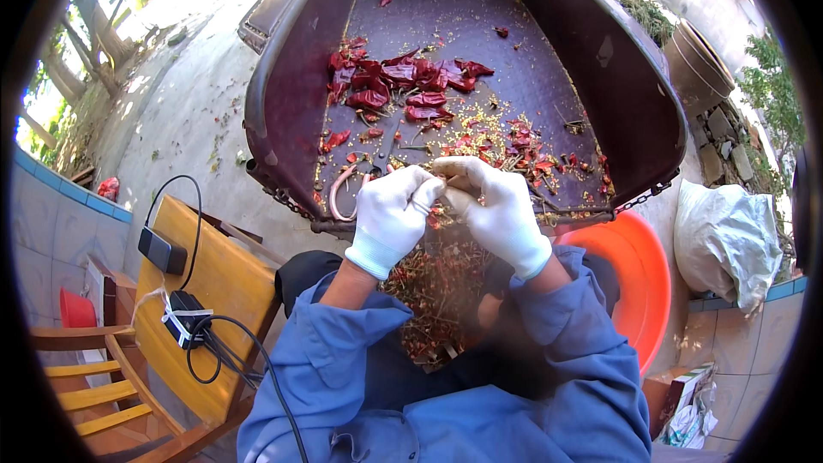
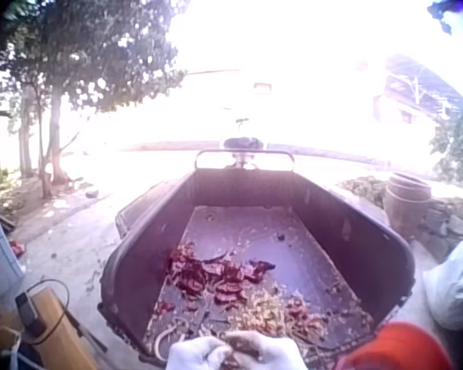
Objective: The person is removing seeds from dried red chili peppers by hand and with scissors, separating the seeds onto a metal tray and placing the pepper husks into a plastic basin.
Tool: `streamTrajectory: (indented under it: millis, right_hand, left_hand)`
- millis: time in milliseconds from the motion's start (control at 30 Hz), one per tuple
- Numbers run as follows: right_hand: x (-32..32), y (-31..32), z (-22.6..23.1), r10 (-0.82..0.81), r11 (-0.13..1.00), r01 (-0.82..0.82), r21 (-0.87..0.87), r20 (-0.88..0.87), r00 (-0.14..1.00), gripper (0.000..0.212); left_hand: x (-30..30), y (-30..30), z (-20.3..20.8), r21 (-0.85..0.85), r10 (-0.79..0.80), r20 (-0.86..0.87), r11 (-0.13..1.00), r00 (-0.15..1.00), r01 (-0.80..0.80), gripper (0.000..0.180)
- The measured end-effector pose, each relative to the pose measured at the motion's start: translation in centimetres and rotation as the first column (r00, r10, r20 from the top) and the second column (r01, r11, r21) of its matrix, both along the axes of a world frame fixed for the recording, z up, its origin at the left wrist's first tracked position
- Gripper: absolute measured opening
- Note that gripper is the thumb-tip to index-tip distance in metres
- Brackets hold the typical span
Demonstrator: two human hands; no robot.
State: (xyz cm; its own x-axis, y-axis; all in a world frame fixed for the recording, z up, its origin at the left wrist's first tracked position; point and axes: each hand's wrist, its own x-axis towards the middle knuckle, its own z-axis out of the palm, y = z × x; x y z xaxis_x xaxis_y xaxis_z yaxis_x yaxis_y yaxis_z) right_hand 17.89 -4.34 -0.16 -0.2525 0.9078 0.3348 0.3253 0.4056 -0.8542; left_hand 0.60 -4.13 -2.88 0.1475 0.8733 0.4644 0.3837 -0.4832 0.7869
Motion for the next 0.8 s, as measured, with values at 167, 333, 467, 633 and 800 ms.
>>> streamTrajectory:
  millis: [167, 333, 467, 633, 800]
  right_hand:
    - [0.1, -0.6, 2.0, -0.005, 0.845, -0.259, -0.467, -0.491, 0.871, 0.033]
    - [0.3, 0.5, -0.1, 0.017, 0.812, -0.444, -0.379, -0.745, 0.666, 0.041]
    - [1.5, 0.8, 0.4, -0.032, 0.841, -0.380, -0.387, -0.735, 0.678, 0.035]
    - [1.1, 0.0, 1.0, -0.046, 0.894, -0.186, -0.408, -0.495, 0.868, 0.026]
    - [0.1, -0.5, 0.7, -0.066, 0.937, -0.060, -0.344, -0.342, 0.937, 0.021]
  left_hand:
    - [-0.1, -0.9, 1.9, -0.495, 0.086, 0.594, 0.823, 0.800, 0.279, 0.026]
    - [-0.5, 0.0, 0.7, -0.329, 0.155, 0.926, 0.777, 0.345, 0.536, 0.031]
    - [-1.8, 0.5, 1.1, -0.329, 0.183, 0.932, 0.791, 0.313, 0.516, 0.035]
    - [-0.9, -0.1, 2.1, -0.483, 0.137, 0.785, 0.746, 0.604, 0.459, 0.022]
    - [-0.4, -0.3, 2.0, -0.507, 0.039, 0.701, 0.730, 0.712, 0.458, 0.024]
